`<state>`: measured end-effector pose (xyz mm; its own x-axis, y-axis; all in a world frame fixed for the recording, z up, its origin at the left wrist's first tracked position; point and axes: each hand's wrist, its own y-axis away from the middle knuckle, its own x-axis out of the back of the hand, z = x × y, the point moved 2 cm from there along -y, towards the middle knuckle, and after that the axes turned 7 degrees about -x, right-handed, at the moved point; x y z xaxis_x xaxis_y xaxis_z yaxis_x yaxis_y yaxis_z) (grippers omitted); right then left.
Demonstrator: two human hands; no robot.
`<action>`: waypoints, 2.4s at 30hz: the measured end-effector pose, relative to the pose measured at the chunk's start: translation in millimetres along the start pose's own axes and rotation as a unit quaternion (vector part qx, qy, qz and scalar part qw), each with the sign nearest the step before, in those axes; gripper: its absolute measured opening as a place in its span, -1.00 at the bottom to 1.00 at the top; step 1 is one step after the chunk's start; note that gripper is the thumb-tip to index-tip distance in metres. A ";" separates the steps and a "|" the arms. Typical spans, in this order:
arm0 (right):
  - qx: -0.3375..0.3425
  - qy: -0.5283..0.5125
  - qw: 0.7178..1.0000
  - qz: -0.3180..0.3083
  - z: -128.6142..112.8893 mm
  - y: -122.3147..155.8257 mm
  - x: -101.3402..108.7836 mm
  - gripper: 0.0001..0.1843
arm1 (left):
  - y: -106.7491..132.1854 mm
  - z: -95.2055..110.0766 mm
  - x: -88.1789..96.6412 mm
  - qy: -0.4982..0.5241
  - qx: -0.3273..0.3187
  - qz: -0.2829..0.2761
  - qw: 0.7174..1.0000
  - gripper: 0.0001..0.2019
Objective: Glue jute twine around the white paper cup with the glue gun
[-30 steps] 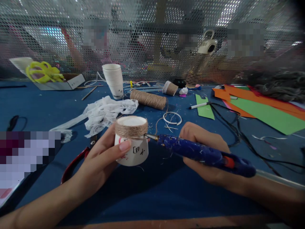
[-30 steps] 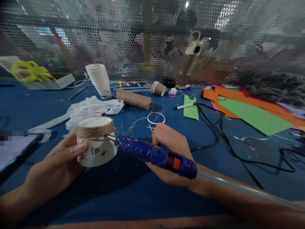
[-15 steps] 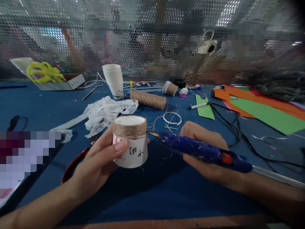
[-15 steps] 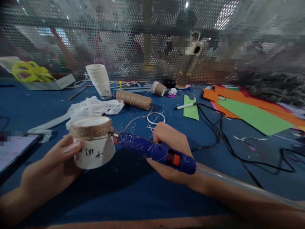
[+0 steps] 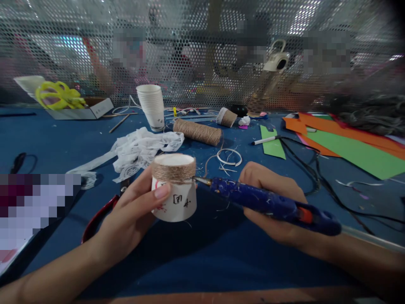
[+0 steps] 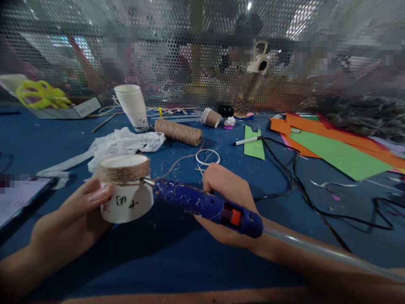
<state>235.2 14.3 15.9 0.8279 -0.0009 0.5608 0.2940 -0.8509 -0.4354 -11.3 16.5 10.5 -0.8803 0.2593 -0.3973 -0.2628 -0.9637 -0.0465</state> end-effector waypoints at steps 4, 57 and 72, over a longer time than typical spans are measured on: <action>-0.011 -0.010 1.000 0.006 1.2 0.5 -0.2 -0.65 | -3.8 1.0 0.9 0.005 0.022 0.027 0.999 -0.56; -0.222 -0.248 0.942 -0.049 4.8 -9.6 -15.2 -0.65 | -6.8 -10.3 -5.4 -0.111 0.085 0.060 0.988 -0.42; -0.269 -0.232 0.933 -0.059 1.5 -11.3 -19.4 -0.64 | -2.2 -9.0 -10.5 -0.097 0.090 0.041 0.990 -0.47</action>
<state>216.6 24.7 8.9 0.9594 0.2307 0.1621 0.2172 -0.9713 0.0968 2.0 15.4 6.4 -0.9563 0.2044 -0.2090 -0.2380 -0.9596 0.1504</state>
